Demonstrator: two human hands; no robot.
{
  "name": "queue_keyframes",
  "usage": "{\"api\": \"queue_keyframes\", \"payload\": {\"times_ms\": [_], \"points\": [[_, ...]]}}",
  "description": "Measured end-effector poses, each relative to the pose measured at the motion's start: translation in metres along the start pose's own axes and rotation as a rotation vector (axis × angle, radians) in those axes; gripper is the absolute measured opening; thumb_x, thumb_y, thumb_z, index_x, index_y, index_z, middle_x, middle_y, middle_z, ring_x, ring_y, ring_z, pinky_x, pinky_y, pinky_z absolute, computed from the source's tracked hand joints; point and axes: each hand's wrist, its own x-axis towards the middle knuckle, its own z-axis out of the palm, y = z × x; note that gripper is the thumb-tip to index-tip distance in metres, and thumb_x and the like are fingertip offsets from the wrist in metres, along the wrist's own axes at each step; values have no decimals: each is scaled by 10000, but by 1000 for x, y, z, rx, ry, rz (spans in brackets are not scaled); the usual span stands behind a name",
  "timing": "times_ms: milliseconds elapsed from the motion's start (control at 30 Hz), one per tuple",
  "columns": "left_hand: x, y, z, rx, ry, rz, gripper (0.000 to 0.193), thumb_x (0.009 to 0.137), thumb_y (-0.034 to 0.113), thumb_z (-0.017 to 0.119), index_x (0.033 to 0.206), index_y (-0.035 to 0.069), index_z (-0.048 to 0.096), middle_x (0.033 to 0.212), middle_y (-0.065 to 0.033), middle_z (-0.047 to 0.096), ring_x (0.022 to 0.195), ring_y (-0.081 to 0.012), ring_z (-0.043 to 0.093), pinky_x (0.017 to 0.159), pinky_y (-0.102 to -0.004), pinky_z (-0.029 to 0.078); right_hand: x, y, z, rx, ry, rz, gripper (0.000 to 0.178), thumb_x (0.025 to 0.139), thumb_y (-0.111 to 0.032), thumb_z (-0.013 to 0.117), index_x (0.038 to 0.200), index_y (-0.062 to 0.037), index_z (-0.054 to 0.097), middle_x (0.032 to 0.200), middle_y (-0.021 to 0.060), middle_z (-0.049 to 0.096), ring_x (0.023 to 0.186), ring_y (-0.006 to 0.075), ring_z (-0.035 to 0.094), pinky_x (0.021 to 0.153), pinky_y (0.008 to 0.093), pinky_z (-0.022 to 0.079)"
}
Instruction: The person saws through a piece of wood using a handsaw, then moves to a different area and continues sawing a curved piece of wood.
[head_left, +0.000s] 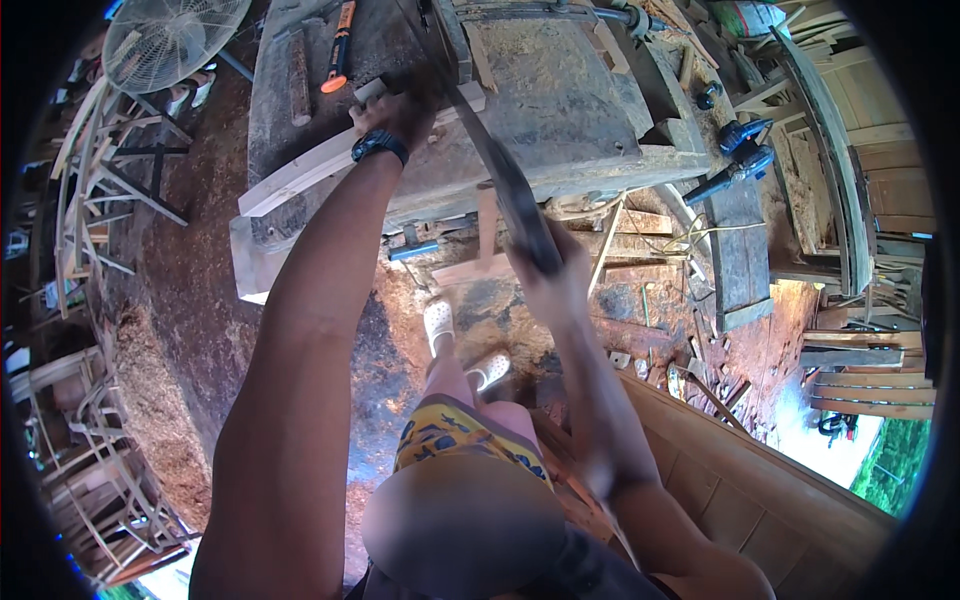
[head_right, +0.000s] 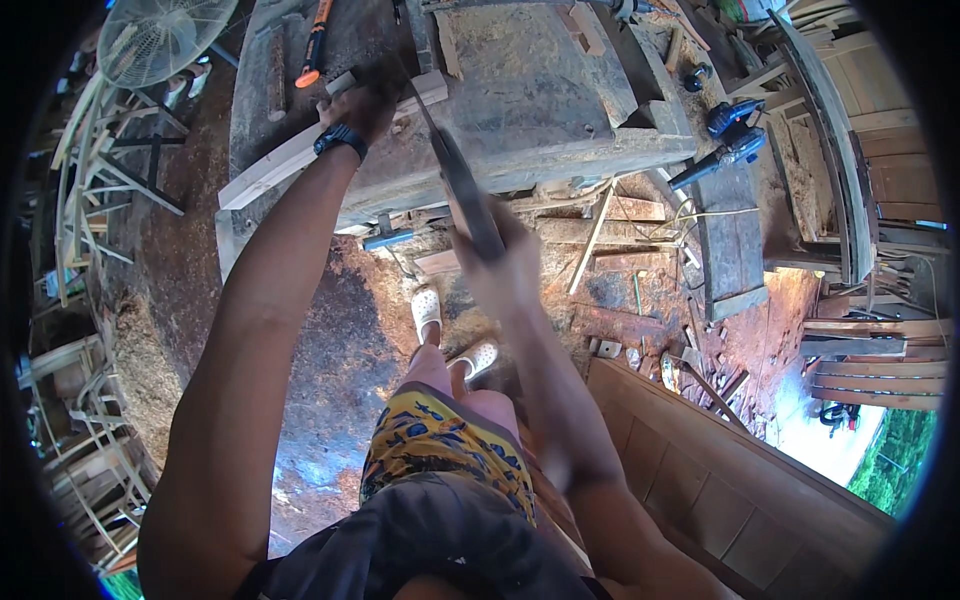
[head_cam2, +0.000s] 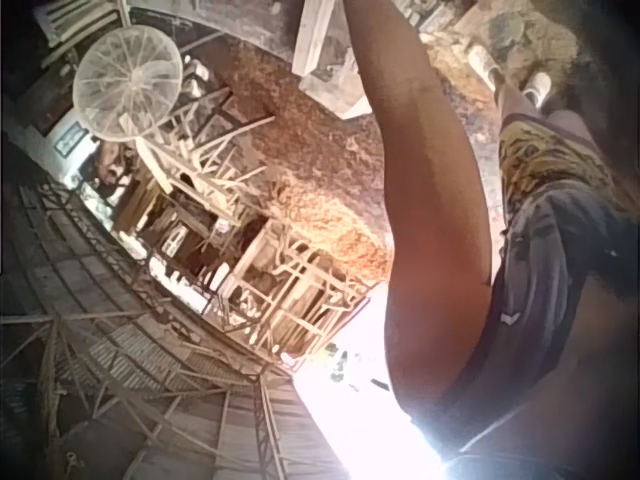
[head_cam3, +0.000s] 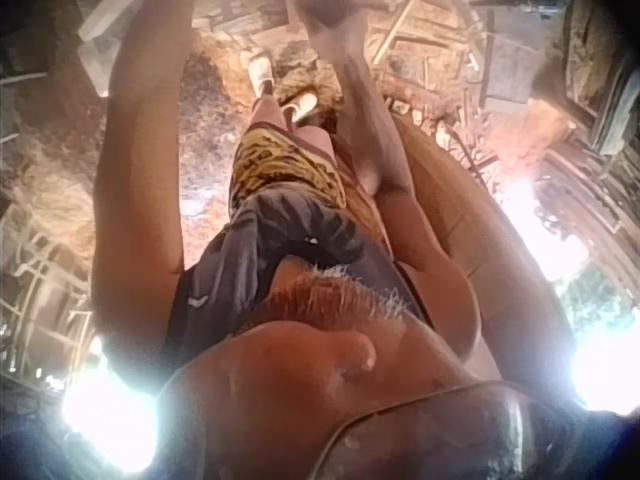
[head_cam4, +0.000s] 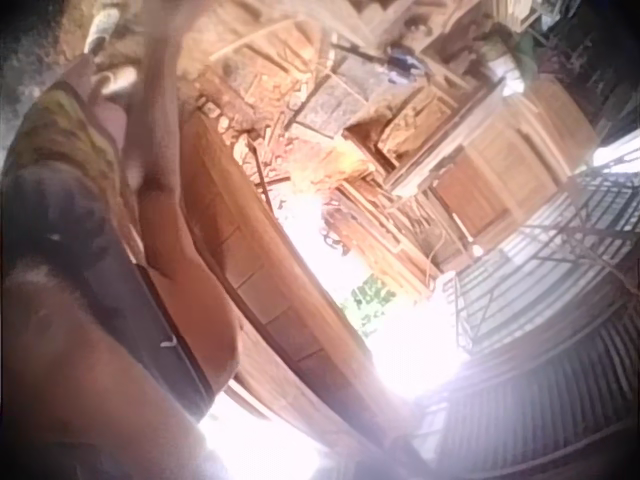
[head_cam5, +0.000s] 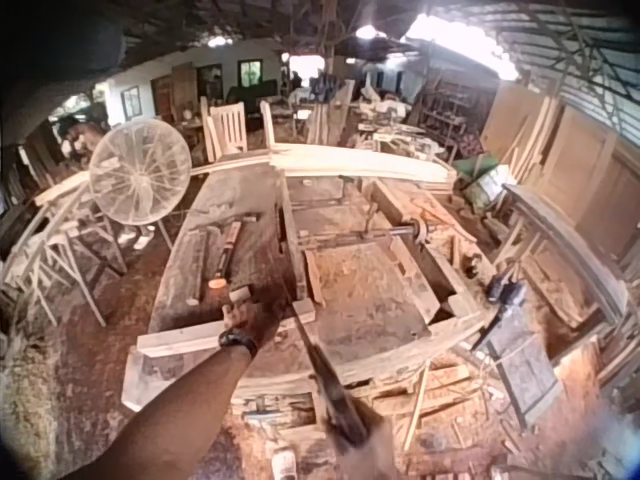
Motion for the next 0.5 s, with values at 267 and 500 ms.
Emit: {"api": "queue_keyframes", "payload": {"times_ms": [267, 500], "points": [[3, -1, 6, 80, 79, 7, 476, 955, 459, 443, 1211, 176, 726, 1324, -137, 663, 1318, -350, 531, 1114, -593, 292, -117, -1, -57, -20, 11, -1, 362, 860, -173, 670, 1168, 18, 660, 749, 21, 634, 663, 85, 584, 584, 276, 455], [6, -10, 12, 114, 153, 59, 553, 943, 600, 484, 1160, 163, 743, 1295, -168, 674, 1284, -371, 568, 1116, -615, 322, -101, -9, -51, 54, -45, 100, 454, 863, -48, 641, 1314, 3, 632, 967, 102, 742, 746, 113, 669, 644, 265, 522]]}}
